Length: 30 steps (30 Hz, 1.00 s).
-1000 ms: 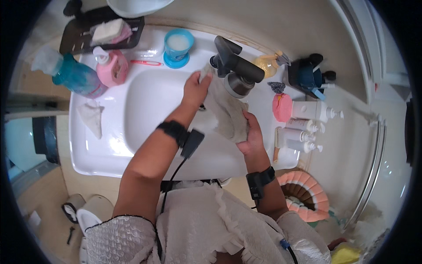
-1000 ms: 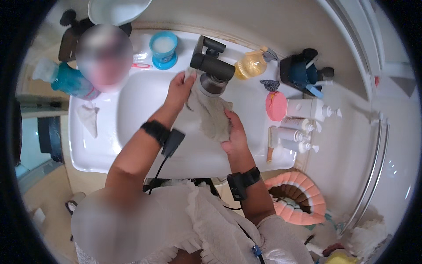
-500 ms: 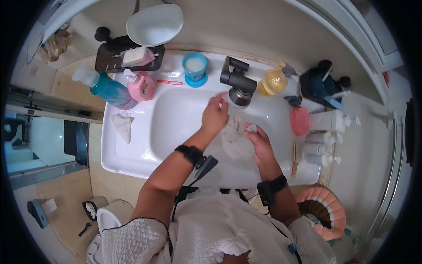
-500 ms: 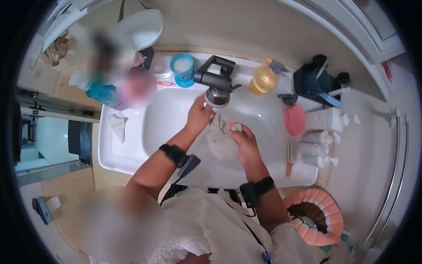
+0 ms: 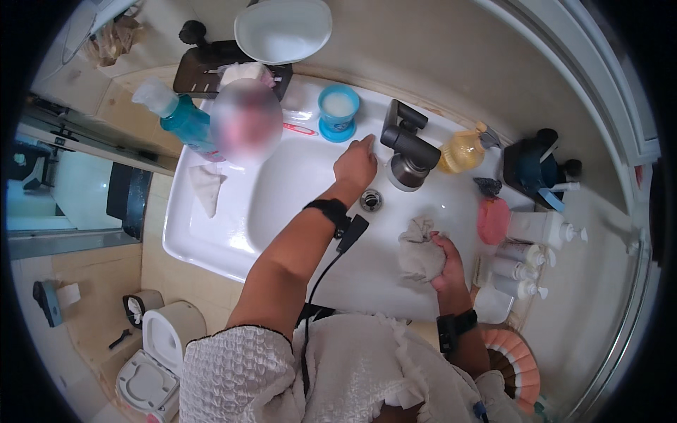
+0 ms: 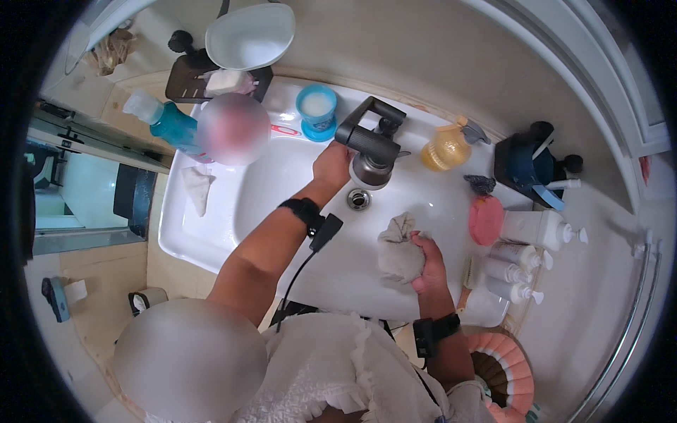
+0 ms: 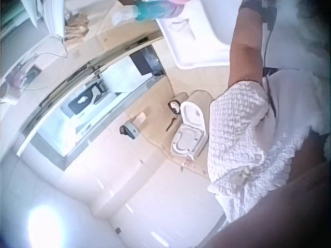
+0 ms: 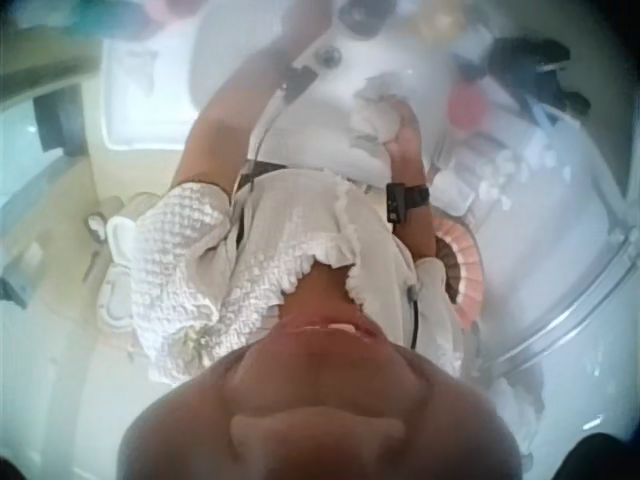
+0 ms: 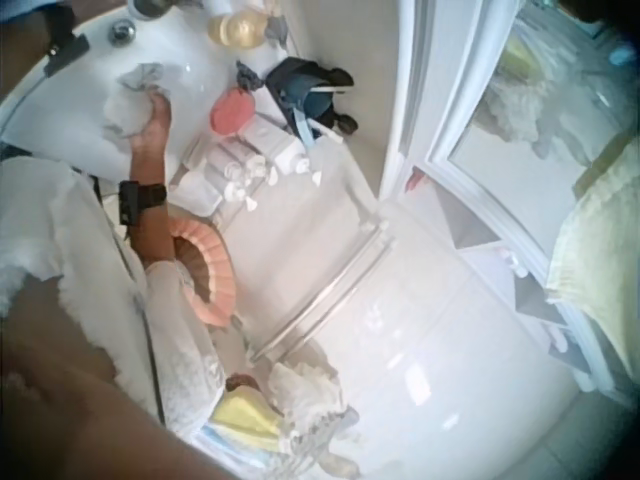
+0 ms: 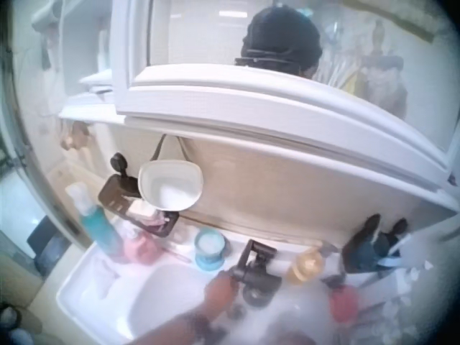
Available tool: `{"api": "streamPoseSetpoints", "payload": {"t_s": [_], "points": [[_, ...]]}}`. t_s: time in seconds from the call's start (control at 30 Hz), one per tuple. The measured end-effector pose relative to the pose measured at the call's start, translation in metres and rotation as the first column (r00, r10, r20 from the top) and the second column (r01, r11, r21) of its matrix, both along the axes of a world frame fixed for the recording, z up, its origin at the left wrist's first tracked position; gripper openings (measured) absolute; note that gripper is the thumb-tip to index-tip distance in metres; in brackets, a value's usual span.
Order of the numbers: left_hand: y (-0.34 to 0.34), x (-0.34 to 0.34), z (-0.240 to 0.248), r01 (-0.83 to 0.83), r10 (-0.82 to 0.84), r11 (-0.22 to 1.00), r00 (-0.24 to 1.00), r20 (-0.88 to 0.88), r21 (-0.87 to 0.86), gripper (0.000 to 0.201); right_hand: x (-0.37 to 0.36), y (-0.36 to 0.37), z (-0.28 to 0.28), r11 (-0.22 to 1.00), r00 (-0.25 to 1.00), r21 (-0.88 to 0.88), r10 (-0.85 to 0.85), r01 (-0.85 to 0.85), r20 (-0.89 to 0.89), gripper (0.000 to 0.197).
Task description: The person cleans a bathroom sink and faucet with a cloth, then wipes the surrounding counter area near various toiletries.
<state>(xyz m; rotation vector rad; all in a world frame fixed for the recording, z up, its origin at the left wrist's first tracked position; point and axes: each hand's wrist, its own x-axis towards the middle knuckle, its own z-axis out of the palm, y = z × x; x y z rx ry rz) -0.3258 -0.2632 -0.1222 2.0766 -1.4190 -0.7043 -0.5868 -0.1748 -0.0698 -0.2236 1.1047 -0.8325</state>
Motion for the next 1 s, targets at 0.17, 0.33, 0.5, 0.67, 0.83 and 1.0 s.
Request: {"api": "streamPoseSetpoints", "payload": {"t_s": [0.17,0.33,0.5,0.67,0.83,1.0], "points": [[0.017,0.011,0.007,-0.046,0.047,0.995,0.999,0.001,-0.090,0.019,0.017,-0.008,0.011,0.999,0.999,0.016,0.031,-0.031,0.010,0.022],[-0.002,0.020,-0.012,-0.040,0.039,0.999,0.998,-0.040,-0.035,0.048,0.019,-0.003,0.003,0.998,0.999,0.051,0.038,-0.037,-0.011,0.019],[-0.029,0.015,0.008,0.055,-0.048,0.996,0.994,-0.096,0.073,0.066,0.011,0.011,0.005,0.997,0.999,0.070,0.015,-0.013,-0.038,0.018],[-0.028,0.016,-0.005,0.237,-0.227,0.961,0.970,-0.082,0.145,0.053,0.015,0.017,0.006,0.997,0.997,0.079,0.014,-0.008,-0.077,0.019],[-0.011,0.019,0.003,0.168,-0.168,0.986,0.972,-0.164,-0.016,0.033,0.024,0.020,0.002,0.996,0.998,0.088,0.010,-0.015,0.055,0.020],[-0.021,0.019,-0.003,0.052,-0.090,0.974,0.982,-0.167,-0.221,0.033,0.038,0.020,0.003,0.998,0.983,0.055,0.002,-0.012,0.183,0.032]]}}
